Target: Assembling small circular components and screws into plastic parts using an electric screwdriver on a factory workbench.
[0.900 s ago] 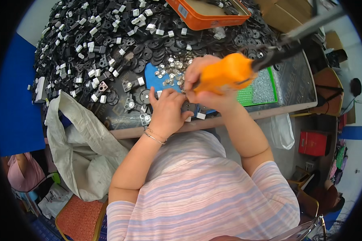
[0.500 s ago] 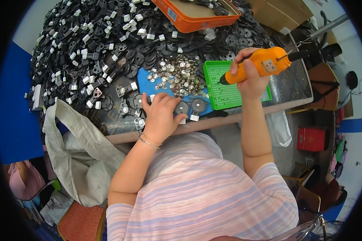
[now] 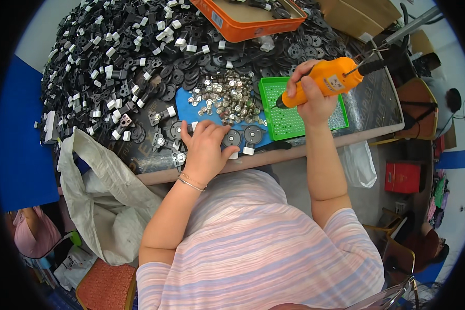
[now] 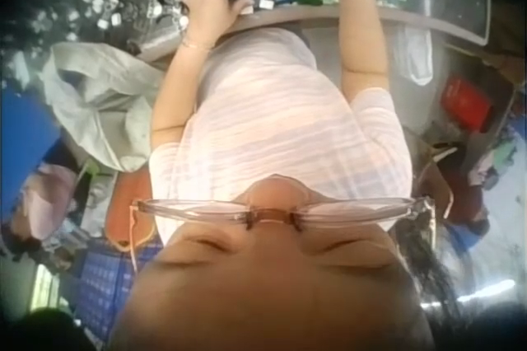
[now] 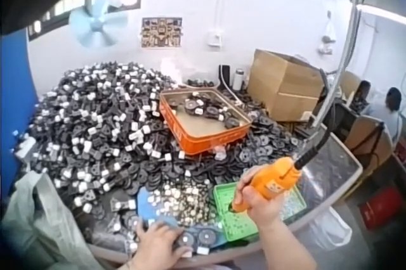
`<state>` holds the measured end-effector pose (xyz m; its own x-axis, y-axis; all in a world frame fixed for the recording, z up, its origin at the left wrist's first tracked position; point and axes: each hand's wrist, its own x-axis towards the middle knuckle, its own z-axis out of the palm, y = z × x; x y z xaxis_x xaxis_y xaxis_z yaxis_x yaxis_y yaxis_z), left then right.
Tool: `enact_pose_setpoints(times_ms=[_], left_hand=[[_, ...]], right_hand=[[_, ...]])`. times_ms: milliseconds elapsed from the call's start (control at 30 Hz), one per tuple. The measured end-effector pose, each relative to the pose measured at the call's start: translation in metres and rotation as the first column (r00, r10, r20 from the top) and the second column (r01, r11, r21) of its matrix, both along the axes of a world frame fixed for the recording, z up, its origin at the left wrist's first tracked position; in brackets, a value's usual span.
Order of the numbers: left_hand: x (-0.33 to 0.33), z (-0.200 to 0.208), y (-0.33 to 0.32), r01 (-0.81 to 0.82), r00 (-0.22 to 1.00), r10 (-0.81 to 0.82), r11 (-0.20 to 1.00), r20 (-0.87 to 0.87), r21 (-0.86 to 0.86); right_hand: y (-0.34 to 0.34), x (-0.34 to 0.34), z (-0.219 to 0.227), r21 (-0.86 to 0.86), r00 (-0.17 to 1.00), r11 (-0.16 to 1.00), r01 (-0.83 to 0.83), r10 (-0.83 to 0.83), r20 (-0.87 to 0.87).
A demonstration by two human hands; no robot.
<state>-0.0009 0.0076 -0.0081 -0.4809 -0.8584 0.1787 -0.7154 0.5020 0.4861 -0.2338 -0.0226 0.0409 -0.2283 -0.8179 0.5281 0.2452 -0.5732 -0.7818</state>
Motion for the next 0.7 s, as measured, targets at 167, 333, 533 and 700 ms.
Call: enact_pose_setpoints(times_ms=[167,333,533,700], left_hand=[[0.0,-0.001,0.0,0.01,1.0,-0.01,1.0,-0.002,-0.015],[0.003,-0.003,0.002,0.022,1.0,-0.022,0.999,-0.005,-0.035],[0.002,-0.007,0.003,0.018,0.999,-0.022,0.995,-0.036,-0.098],[0.0,-0.005,0.005,0.014,1.0,-0.016,0.993,-0.012,-0.116]], right_hand=[[-0.001,-0.001,0.002,0.031,1.0,1.0,-0.002,0.002,-0.017],[0.009,0.005,0.031,-0.053,0.995,0.994,-0.096,0.098,0.022],[0.023,0.061,0.028,-0.015,0.943,0.943,-0.332,0.332,0.0],[0.026,0.082,0.021,0.039,0.947,0.946,-0.323,0.322,0.011]])
